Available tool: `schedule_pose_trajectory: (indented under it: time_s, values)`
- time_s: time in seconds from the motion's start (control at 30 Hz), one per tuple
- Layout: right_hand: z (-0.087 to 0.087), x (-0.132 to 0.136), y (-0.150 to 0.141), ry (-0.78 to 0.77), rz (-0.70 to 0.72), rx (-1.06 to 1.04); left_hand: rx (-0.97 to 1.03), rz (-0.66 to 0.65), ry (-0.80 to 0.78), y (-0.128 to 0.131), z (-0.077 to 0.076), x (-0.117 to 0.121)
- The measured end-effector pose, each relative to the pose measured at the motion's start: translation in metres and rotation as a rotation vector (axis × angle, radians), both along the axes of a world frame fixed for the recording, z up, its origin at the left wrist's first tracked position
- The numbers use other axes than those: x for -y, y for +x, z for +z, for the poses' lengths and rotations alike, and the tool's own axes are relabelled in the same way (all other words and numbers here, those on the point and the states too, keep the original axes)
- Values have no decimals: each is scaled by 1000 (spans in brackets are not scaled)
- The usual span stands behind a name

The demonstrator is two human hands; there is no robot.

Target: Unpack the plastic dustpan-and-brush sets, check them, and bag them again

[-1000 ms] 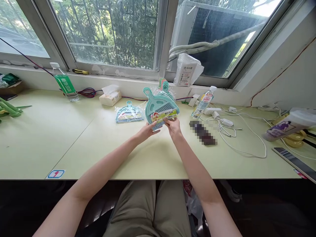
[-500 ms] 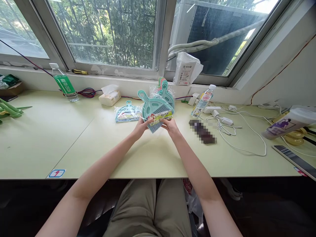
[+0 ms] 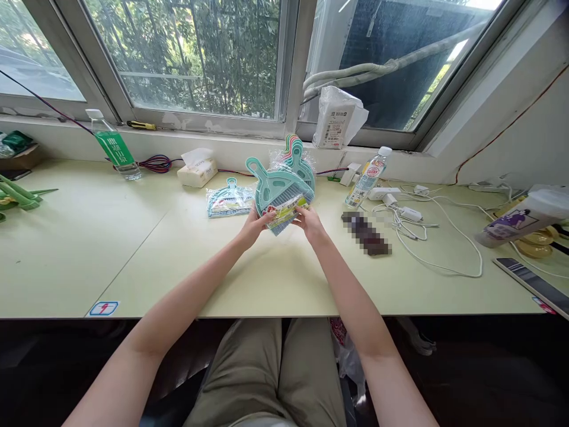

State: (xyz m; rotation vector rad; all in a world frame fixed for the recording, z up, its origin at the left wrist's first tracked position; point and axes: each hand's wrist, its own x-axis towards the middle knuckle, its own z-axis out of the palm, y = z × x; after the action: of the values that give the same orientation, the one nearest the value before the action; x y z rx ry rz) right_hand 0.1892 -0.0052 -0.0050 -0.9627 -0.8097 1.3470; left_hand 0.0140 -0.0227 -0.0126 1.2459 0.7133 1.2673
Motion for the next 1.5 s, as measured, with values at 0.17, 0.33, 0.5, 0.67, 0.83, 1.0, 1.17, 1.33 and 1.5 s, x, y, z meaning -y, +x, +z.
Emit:
schedule_pose_trajectory:
  time_s: [0.17, 0.33, 0.5, 0.67, 0.83, 1.0, 1.17, 1.33, 1.5]
  values:
    - [-4, 0, 1, 20, -61, 16, -20, -12, 1, 2, -2, 1]
    - [-8, 2, -2, 20, -79, -9, -37, 23, -9, 4, -1, 3]
    - [-10, 4, -7, 70, -111, -95, -12, 21, -40, 7, 2, 6]
    - [-11, 3, -8, 85, -172, -135, 11, -150, -145, 12, 3, 12]
    - [-14, 1, -7, 71, -200, -112, 25, -130, -144, 12, 4, 12]
    - [-14, -2, -4, -19, -102, -107, -93, 11, -148, 10, -1, 3]
    - [-7, -10, 12, -101, 125, 40, -57, 91, -219, -1, 4, -8]
    - [-3, -11, 35, 96, -51, 628, 80, 151, -295, -25, 9, -25]
    - [-5, -7, 36, 693, -272, 1203, 140, 209, -432, -40, 9, -33]
